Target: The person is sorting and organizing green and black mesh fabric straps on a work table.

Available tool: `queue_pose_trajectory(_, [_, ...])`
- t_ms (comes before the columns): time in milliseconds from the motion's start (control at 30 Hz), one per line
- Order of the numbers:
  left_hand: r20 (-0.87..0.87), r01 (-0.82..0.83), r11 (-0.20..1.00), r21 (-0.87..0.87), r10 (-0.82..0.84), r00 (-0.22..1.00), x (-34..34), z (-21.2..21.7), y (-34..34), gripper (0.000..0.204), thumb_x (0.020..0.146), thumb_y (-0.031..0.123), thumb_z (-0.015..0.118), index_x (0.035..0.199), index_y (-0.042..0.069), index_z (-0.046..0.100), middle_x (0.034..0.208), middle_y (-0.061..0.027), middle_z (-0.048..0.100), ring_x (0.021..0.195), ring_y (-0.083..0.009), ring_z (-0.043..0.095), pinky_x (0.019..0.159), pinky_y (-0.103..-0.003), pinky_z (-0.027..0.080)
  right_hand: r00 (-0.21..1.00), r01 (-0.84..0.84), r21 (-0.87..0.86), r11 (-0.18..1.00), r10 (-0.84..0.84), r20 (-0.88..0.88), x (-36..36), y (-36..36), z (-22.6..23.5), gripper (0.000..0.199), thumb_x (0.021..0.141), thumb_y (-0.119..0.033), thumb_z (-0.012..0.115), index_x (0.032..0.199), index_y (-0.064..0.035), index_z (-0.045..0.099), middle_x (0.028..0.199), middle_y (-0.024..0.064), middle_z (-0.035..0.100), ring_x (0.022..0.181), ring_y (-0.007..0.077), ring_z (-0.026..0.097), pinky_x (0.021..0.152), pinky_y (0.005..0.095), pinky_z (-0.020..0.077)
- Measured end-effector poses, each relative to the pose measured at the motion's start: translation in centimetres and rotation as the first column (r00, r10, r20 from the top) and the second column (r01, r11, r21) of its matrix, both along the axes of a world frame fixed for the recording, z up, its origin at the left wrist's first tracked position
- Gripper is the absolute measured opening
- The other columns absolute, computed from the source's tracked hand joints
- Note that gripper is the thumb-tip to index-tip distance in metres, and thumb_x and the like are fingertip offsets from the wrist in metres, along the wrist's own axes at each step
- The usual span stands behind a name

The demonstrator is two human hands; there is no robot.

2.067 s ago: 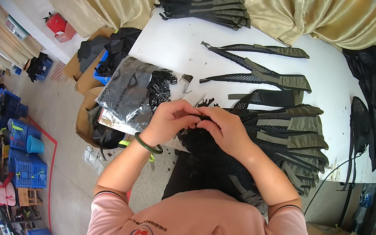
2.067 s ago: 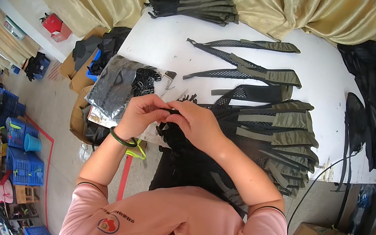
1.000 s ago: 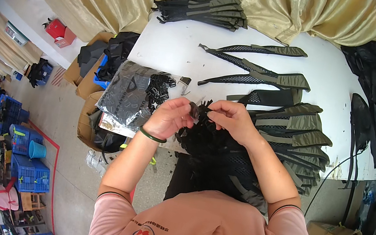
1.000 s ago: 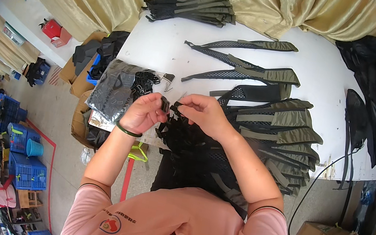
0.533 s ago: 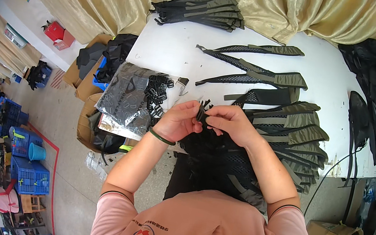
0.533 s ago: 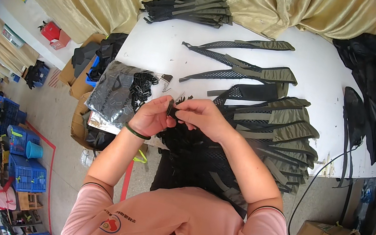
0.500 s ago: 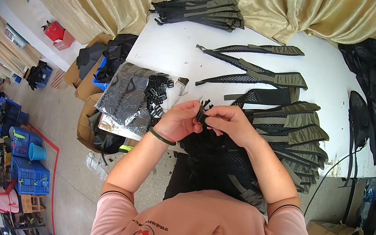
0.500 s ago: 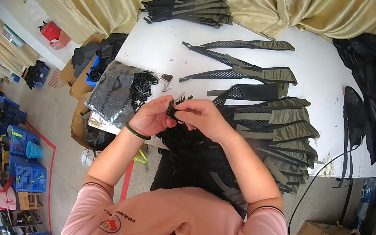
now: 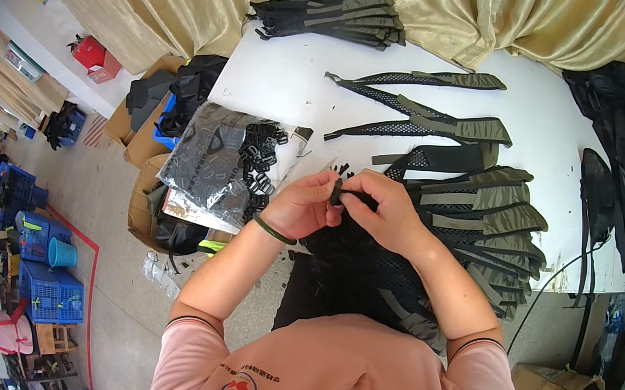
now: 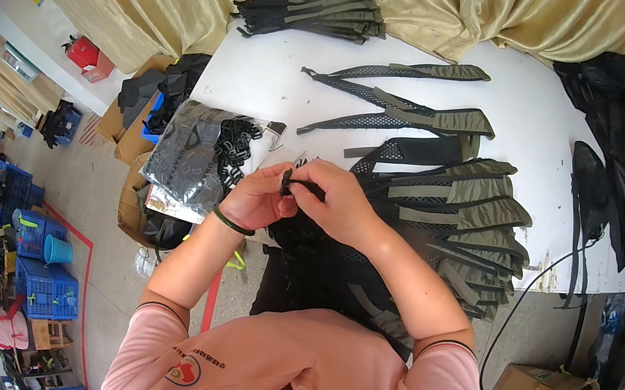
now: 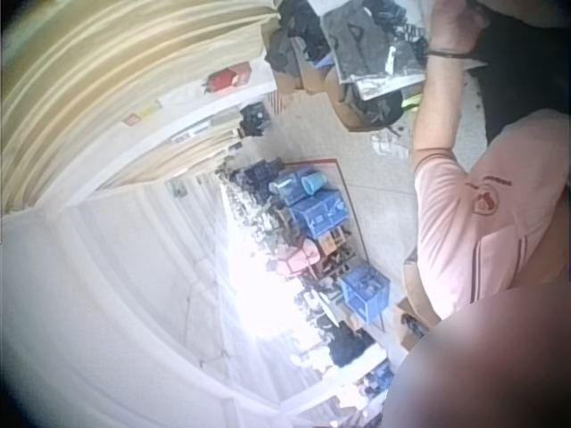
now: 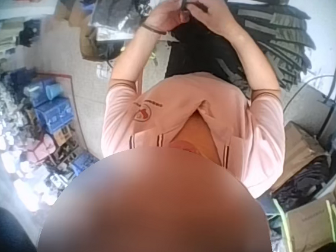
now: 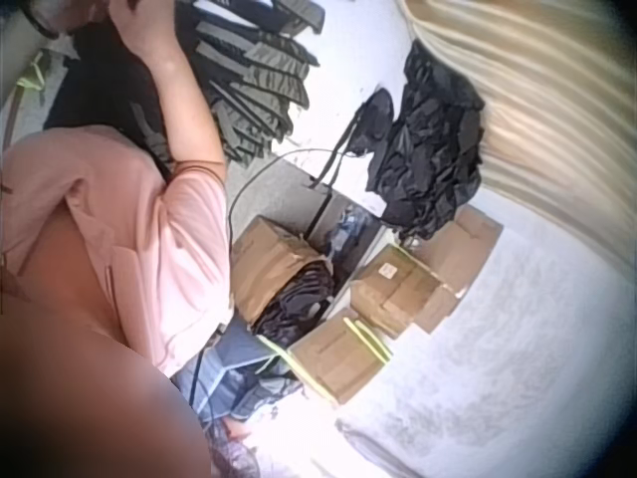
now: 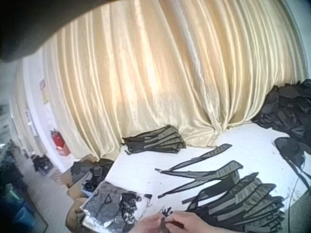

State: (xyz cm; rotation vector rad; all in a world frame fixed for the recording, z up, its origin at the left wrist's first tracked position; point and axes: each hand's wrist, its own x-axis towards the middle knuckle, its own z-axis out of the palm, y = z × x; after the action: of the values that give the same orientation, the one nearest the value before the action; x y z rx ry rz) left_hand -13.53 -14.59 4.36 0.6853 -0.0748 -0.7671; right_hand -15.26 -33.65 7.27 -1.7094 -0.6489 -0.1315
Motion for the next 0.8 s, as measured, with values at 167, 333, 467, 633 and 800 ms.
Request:
queue_pose_trajectory(167, [0.002,0.038,0.999,-0.028,-0.038,0.999,0.0,-0.4,0.2,0.017,0.091,0.019,0.056,0.102,0.007,0.053,0.088,-0.0050,0.059,0.067,-0.0141,0.053,0.062,-0.026,0.041,0.961,-0.141,-0.012,0.990,0.134,-0.240,0.3,-0.9,1.1,0.010,0.081,-0.004,0.065,0.090,-0.0002,0.062,0.079,0.0060,0.059,0.068,0.0130,0.057,0.061,0.0251,0.0450])
queue_pose_trajectory(333, [-0.009,0.039,0.999,0.002,-0.039,0.999,0.0,-1.0,0.3,0.026,0.089,0.018,0.058,0.110,0.005,0.053,0.095,-0.0065,0.059,0.069,-0.0120,0.051,0.061,-0.024,0.041,0.984,-0.136,-0.108,0.985,0.121,-0.130,-0.1,-0.9,1.5,0.011,0.080,-0.003,0.066,0.090,-0.0011,0.062,0.079,0.0049,0.059,0.073,0.0130,0.059,0.063,0.0254,0.0461])
queue_pose_trajectory(467, [-0.026,0.083,0.997,-0.004,-0.083,0.996,0.1,-0.4,0.3,0.019,0.089,0.016,0.058,0.105,0.006,0.053,0.091,-0.0041,0.058,0.071,-0.0116,0.052,0.061,-0.023,0.041,0.993,-0.072,-0.075,0.995,0.065,-0.094,-0.5,-0.6,1.1,0.011,0.080,-0.003,0.065,0.090,-0.0014,0.061,0.079,0.0044,0.060,0.073,0.0128,0.059,0.064,0.0258,0.0471])
queue_pose_trajectory(633, [-0.067,0.091,0.995,-0.028,-0.093,0.993,-0.2,0.0,0.0,0.013,0.090,0.015,0.058,0.099,0.007,0.054,0.086,-0.0013,0.058,0.072,-0.0117,0.053,0.061,-0.024,0.041,0.998,-0.015,-0.020,1.000,0.014,-0.065,-0.8,-0.1,0.6,0.008,0.081,-0.003,0.063,0.089,-0.0013,0.061,0.080,0.0040,0.062,0.070,0.0115,0.059,0.064,0.0247,0.0474])
queue_pose_trajectory(800, [0.087,0.052,0.998,0.029,-0.054,0.995,0.1,-0.1,0.5,0.013,0.091,0.016,0.059,0.098,0.006,0.055,0.084,-0.0022,0.058,0.069,-0.0128,0.055,0.060,-0.024,0.043,0.927,-0.121,0.032,0.992,0.125,-0.354,-0.7,-0.7,1.6,0.011,0.082,-0.004,0.064,0.091,0.0012,0.061,0.082,0.0071,0.065,0.070,0.0129,0.062,0.063,0.0256,0.0484])
